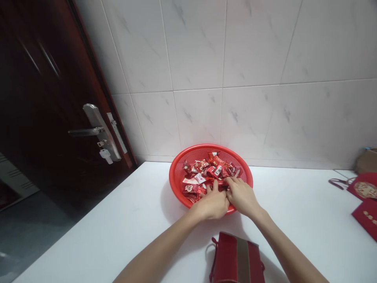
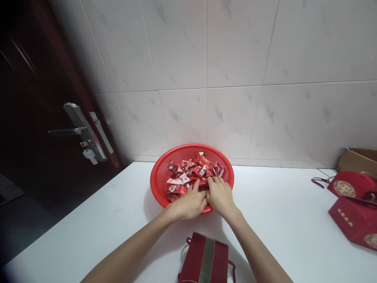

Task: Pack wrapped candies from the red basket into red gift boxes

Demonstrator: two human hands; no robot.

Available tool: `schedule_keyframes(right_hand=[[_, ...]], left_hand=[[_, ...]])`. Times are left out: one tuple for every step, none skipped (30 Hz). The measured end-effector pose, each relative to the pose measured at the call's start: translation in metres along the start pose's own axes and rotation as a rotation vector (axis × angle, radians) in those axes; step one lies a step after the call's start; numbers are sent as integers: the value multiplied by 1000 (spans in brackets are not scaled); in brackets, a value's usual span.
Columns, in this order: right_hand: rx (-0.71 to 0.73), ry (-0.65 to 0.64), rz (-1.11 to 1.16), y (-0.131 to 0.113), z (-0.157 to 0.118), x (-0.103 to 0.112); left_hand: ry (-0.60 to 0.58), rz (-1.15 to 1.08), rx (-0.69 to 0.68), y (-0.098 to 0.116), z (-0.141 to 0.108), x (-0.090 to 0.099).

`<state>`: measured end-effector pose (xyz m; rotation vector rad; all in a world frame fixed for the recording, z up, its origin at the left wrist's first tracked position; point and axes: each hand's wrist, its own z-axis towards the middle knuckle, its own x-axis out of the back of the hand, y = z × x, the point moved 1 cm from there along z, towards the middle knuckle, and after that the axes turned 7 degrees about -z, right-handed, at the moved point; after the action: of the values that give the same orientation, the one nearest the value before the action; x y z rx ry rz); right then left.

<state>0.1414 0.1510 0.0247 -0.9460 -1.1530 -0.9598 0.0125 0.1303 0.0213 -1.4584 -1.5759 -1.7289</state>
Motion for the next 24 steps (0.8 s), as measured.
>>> schedule_keyframes(right_hand=[[-1,10,-11,0,-3,-2],[-1,24,-21,0,-7,-4],[-4,39,-30,0,-11,-7],[-7,56,-37,1,-15,-11],[-9,75,-41,2,-20,-15],[-11,98,-43,4,-24,-19],[-11,122,-42,5,-27,-24],[-8,149,-39,6,-31,-28],[-6,176,-34,7,-34,-32],[-4,203,-28,8,-37,-35],[-5,227,-24,8,-39,-38],[-8,251,-23,8,-41,-41],[-11,277,-26,7,-43,-44],[-15,302,-32,6,-45,-46],[-19,324,-40,5,-46,-48],[-21,344,-48,4,-48,-50],[-22,360,-56,3,-49,-53],[-21,374,-64,2,-51,-55],[-19,390,-72,2,-52,-58],[-18,408,-80,3,-52,-61],[-19,428,-86,3,-53,-64],[-21,448,-90,4,-54,-67],[-23,467,-91,5,-54,-71],[-24,482,-89,6,-54,-74]], left_hand=[[7,1,51,4,-3,-1],[11,5,90,7,-7,-2],[18,15,110,11,-10,-4],[31,32,106,14,-13,-6],[49,49,93,16,-16,-9],[69,63,82,18,-18,-12],[88,75,72,19,-19,-14],[104,85,60,20,-21,-17],[117,94,46,20,-22,-19],[129,103,31,19,-23,-21],[140,113,18,18,-24,-22],[150,124,4,17,-25,-23],[159,135,-8,16,-26,-24],[168,147,-20,14,-28,-24],[176,159,-28,13,-29,-25],[186,170,-34,12,-30,-26],[196,179,-39,12,-31,-28],[208,185,-42,12,-32,-30],[222,190,-44,11,-32,-32],[236,194,-46,11,-32,-34],[248,198,-48,11,-32,-36],[260,204,-52,11,-32,-38],[271,211,-55,11,-32,-40],[284,217,-60,11,-31,-41]])
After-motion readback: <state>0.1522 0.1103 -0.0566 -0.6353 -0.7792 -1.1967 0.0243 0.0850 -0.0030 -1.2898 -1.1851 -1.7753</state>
